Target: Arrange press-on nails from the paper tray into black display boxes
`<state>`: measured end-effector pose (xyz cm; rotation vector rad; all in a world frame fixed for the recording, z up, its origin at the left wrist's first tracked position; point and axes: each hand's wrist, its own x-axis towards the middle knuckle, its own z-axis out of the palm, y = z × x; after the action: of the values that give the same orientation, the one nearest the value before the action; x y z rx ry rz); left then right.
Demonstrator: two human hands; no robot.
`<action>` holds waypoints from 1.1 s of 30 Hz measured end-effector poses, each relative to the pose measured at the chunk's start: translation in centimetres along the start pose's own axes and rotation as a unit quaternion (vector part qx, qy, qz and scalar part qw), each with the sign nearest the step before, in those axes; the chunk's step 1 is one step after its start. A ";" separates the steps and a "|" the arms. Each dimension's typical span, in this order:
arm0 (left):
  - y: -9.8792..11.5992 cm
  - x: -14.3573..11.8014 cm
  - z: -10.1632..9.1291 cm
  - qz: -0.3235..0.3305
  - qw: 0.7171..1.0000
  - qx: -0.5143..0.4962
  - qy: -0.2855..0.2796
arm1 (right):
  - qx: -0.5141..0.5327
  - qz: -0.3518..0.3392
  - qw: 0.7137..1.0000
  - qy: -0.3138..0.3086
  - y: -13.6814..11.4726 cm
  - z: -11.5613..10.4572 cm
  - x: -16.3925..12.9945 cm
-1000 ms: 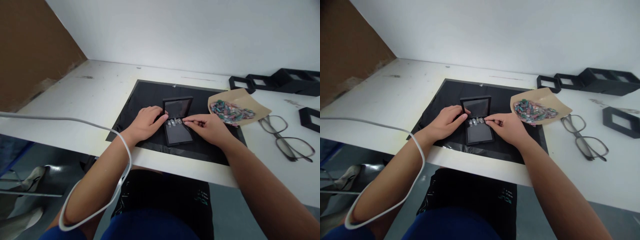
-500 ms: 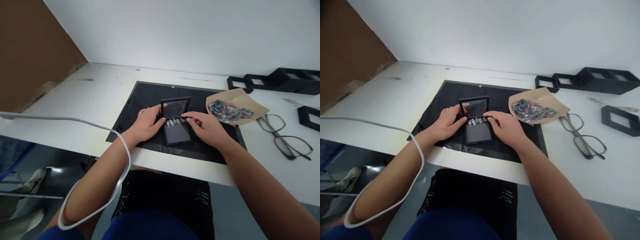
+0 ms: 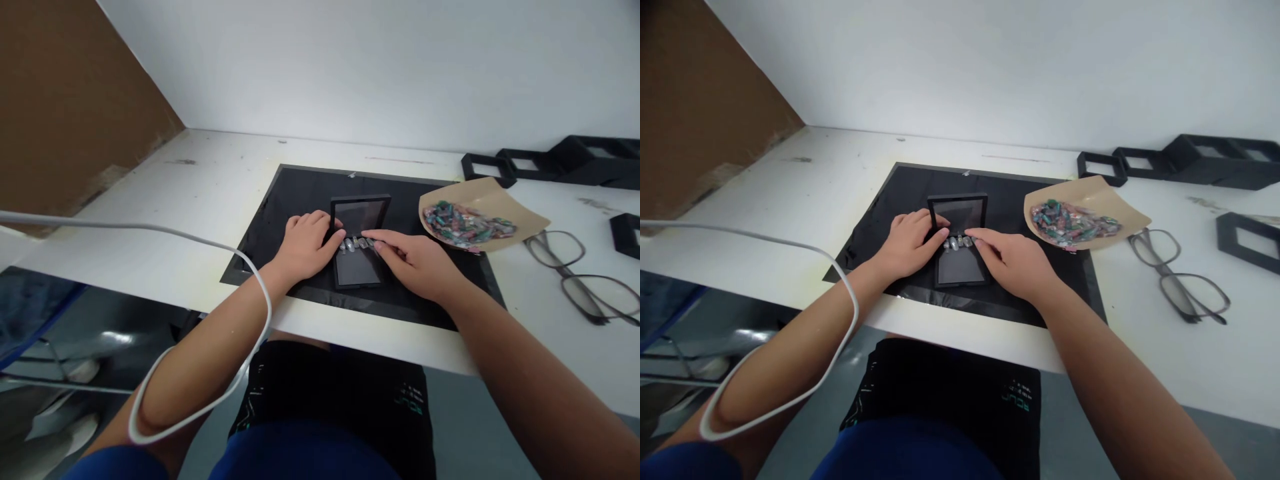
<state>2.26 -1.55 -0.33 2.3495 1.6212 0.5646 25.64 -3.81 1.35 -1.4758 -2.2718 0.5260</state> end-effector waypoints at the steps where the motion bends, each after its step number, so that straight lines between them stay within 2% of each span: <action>1: 0.1 0.1 0.1 -0.001 1.000 0.001 0.003 | 0.003 0.000 1.000 -0.004 -0.2 0.0 -0.1; 6: 0.3 0.4 0.2 -0.008 1.000 -0.001 0.015 | -0.017 -0.025 0.999 -0.024 -1.1 0.0 -0.3; 10: 0.4 0.5 0.2 -0.008 1.000 -0.005 0.013 | -0.043 -0.017 0.998 -0.033 -1.4 0.1 -0.2; 17: 0.4 0.4 -0.2 -0.007 1.000 -0.015 0.000 | 0.028 0.008 0.999 -0.037 -1.1 -0.3 -0.4; 23: 0.4 0.3 -0.3 -0.009 1.000 -0.018 -0.008 | 0.027 0.031 0.998 -0.044 -1.0 -0.5 -0.5; 28: 0.4 0.2 -0.3 -0.010 1.000 -0.017 -0.015 | 0.106 0.012 0.994 -0.027 -0.4 -0.4 -0.9; 33: 0.4 0.2 -0.4 -0.012 1.000 -0.015 -0.016 | 0.088 0.003 0.996 -0.029 -0.5 -0.3 -0.9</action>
<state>2.54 -1.49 0.22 2.3031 1.6130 0.5406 25.75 -4.83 1.72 -1.3988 -2.2006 0.7603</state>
